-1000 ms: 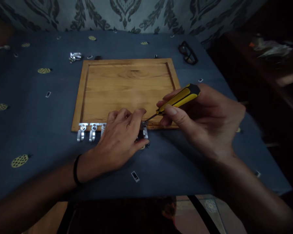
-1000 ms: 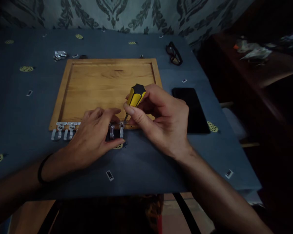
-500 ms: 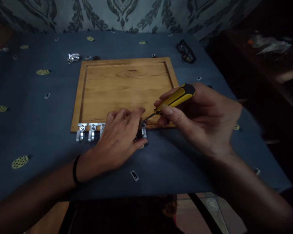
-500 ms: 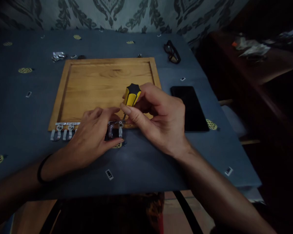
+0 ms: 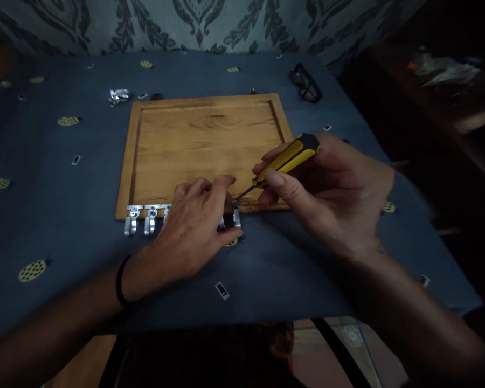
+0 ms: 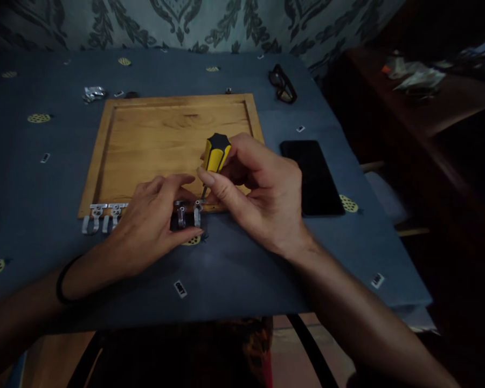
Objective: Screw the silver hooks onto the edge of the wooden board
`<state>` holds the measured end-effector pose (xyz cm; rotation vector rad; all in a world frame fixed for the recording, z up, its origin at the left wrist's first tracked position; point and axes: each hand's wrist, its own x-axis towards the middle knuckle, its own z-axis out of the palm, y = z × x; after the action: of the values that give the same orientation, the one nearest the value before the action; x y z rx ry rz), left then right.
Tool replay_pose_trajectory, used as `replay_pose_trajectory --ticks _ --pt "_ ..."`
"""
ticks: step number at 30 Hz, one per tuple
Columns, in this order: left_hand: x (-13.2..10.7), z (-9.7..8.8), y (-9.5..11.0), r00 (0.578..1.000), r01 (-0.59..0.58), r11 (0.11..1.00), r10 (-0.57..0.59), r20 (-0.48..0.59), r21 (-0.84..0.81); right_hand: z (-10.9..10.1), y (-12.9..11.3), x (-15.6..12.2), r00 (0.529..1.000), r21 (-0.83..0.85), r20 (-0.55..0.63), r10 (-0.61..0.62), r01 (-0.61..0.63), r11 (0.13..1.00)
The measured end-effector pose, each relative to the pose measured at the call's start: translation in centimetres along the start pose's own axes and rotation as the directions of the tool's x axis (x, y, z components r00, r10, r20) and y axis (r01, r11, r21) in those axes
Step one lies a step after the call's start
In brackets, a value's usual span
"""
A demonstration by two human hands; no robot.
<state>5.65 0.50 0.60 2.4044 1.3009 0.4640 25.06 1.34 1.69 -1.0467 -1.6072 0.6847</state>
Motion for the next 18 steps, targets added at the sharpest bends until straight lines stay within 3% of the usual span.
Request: replay_pose_trajectory --ticks 5,9,18 --pt "-0.1 0.0 0.0 1.0 0.007 1.0 -0.007 0.0 -0.008 0.3 -0.8 0.2 0.994 0.074 -0.094 -0.061 0.068 0.995" --pt "-0.2 0.1 -0.1 1.0 -0.009 1.0 0.009 0.003 -0.001 0.3 -1.6 0.0 0.983 0.087 -0.179 -0.04 0.057 0.995" --pt "-0.2 0.2 0.0 1.0 0.001 1.0 -0.001 0.002 0.011 0.5 -2.1 -0.1 0.986 0.028 -0.164 -0.025 0.03 0.999"
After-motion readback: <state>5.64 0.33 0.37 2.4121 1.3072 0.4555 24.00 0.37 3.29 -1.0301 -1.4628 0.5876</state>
